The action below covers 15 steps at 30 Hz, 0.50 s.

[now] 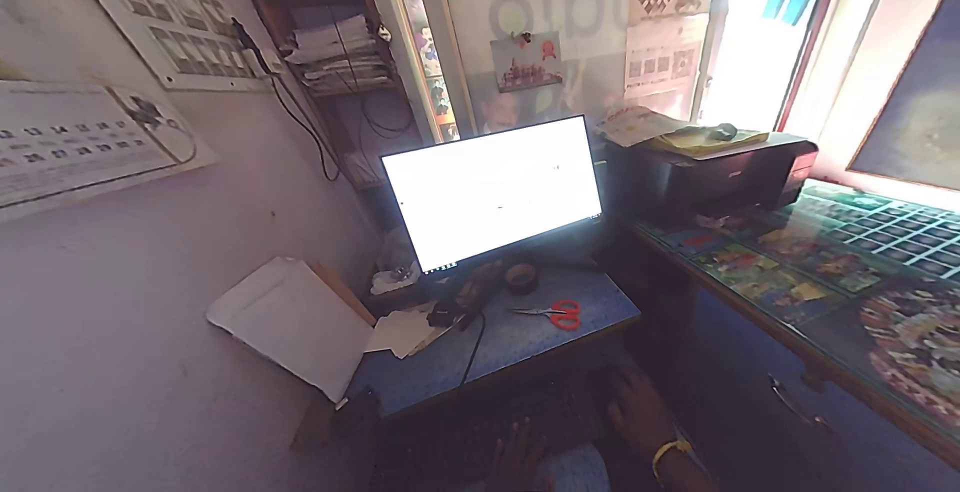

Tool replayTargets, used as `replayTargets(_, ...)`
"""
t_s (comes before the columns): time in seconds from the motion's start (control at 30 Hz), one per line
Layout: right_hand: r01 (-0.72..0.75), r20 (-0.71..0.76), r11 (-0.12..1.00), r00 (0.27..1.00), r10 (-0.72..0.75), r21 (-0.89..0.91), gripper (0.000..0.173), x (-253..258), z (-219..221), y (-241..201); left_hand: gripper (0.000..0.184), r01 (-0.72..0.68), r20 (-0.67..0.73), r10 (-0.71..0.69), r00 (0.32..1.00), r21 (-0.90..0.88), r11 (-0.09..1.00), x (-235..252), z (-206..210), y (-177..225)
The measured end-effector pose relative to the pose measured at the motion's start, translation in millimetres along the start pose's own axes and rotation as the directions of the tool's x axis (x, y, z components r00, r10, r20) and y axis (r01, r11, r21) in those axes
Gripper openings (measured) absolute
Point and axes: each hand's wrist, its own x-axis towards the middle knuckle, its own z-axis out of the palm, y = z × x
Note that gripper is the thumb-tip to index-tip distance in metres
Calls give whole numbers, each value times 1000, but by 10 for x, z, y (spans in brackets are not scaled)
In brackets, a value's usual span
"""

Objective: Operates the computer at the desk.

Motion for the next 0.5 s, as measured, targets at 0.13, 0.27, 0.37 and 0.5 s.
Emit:
replayTargets(0.13, -7, -1, 1000, 1000, 7, -9, 53, 8, 2, 3, 55, 4, 9, -4, 1000, 15, 1000, 6, 5, -8)
replayTargets(0.27, -3, -9, 1000, 1000, 3, -15, 53, 9, 14, 9, 55, 2, 9, -2, 1000, 26, 1000, 4, 4, -7)
replayTargets(0.37, -11, 4, 1000, 1000, 11, -16, 53, 9, 10, 7, 55, 2, 6, -2, 1000, 27, 1000, -2, -1, -2)
replayTargets(0.5, -14, 3, 1000, 1000, 14, -10, 53, 22, 16, 9, 55, 5, 15, -5, 1000, 22, 1000, 5, -10, -8)
